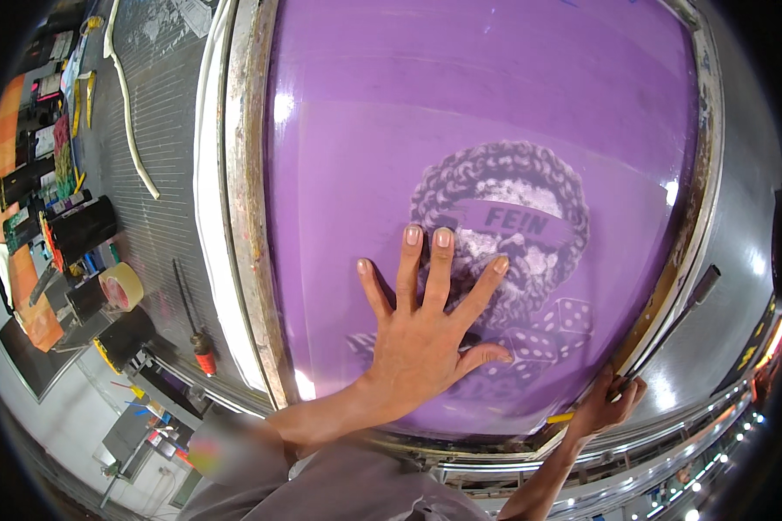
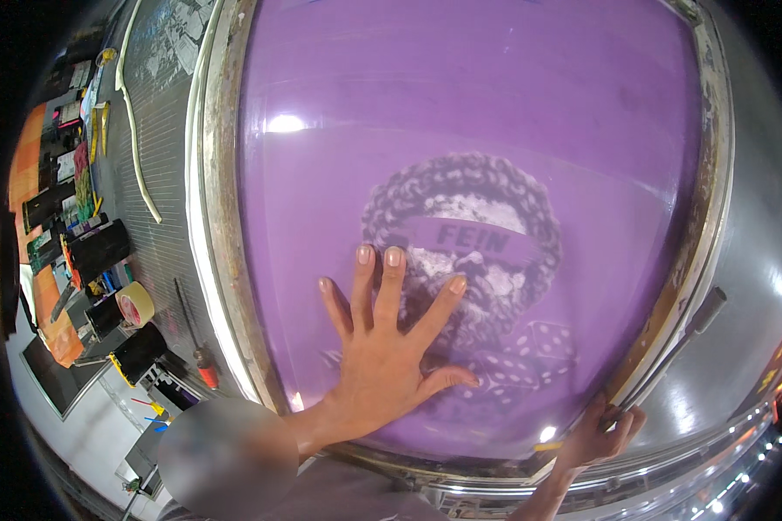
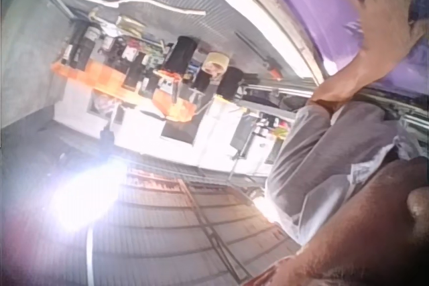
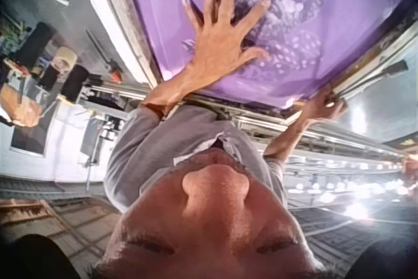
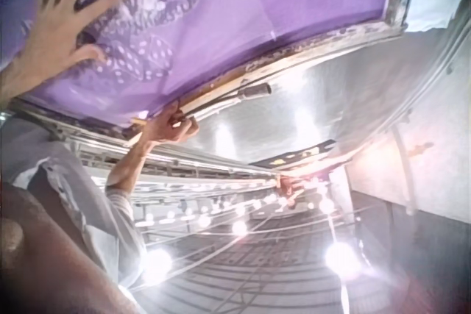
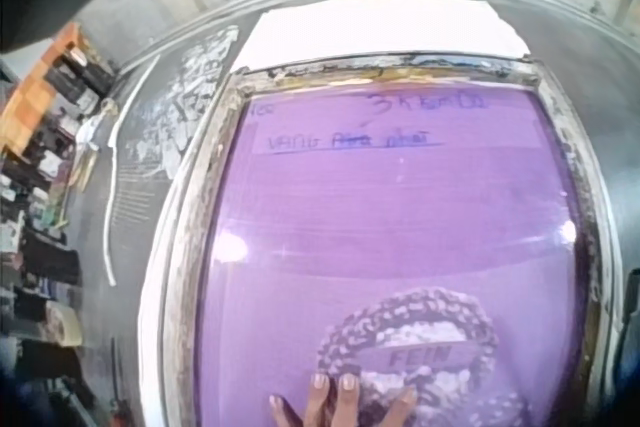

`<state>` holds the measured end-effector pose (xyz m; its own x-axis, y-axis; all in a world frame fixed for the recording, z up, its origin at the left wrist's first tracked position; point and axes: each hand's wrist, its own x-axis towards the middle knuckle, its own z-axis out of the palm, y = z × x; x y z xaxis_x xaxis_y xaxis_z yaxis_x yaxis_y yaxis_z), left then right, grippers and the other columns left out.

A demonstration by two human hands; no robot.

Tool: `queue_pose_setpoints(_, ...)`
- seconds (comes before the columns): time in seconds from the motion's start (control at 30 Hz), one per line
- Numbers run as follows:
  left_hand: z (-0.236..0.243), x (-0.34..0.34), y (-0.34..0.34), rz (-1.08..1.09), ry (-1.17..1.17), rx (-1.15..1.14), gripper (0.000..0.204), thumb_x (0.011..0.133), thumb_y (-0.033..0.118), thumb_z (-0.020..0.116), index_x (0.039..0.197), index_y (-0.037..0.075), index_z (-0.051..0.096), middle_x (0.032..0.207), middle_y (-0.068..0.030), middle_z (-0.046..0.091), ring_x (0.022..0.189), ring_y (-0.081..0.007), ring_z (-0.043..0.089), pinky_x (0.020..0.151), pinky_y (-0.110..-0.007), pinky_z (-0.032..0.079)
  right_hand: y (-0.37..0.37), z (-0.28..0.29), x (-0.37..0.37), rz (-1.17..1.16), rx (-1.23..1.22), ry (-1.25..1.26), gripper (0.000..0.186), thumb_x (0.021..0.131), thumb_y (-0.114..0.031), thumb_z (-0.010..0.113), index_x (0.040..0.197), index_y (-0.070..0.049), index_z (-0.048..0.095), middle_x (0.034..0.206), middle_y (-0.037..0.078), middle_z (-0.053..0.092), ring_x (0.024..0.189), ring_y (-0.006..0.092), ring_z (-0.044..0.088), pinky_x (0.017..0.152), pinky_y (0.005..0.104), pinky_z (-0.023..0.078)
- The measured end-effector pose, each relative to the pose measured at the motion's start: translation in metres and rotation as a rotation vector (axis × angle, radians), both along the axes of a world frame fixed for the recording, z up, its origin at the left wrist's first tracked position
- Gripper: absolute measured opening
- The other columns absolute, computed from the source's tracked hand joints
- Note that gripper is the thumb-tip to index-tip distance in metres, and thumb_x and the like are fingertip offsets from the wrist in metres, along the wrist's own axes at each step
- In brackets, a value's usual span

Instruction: The person carries a purple screen-printing frame to a printing station, aligns it over a black t-shirt, and uses a squeegee to apply ink. The person then lifts the frame and moves the printed t-shirt to a conveyor dryer.

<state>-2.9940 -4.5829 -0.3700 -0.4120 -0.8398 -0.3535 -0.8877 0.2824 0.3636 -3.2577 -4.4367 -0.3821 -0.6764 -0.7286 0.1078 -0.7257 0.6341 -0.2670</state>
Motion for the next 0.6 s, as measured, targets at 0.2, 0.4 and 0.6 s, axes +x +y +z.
queue_pose_setpoints(0.2,-0.002,-0.001,-0.002,0.000,0.009,0.017,0.087,0.078,0.079,0.053,0.150,0.029,0.044,0.161,-0.0283,0.002,0.146,-0.0534,0.001,0.102,-0.080,-0.003,-0.001,0.000,-0.003,-0.004,-0.002,-0.025,0.027,0.079,0.000,0.072,0.074,0.002,0.046,0.088,0.005,0.046,0.067,0.0159,0.045,0.056,0.0337,0.036)
queue_pose_setpoints(0.4,0.004,-0.008,0.000,0.003,-0.001,0.010,0.090,0.078,0.076,0.057,0.151,0.026,0.041,0.160,-0.0284,0.005,0.146,-0.0532,0.001,0.101,-0.081,0.001,0.006,-0.001,-0.011,0.073,-0.094,-0.064,0.026,0.081,0.001,0.070,0.075,0.001,0.045,0.086,0.002,0.042,0.067,0.0136,0.039,0.056,0.0293,0.033)
queue_pose_setpoints(0.6,-0.007,0.001,0.010,0.062,0.123,-0.122,0.086,0.081,0.066,0.064,0.151,0.021,0.041,0.159,-0.0286,0.013,0.147,-0.0505,0.007,0.104,-0.080,0.004,-0.012,0.013,0.011,0.122,-0.097,-0.017,0.029,0.076,-0.003,0.074,0.074,-0.001,0.045,0.092,0.014,0.052,0.086,0.0345,0.054,0.070,0.0455,0.044)
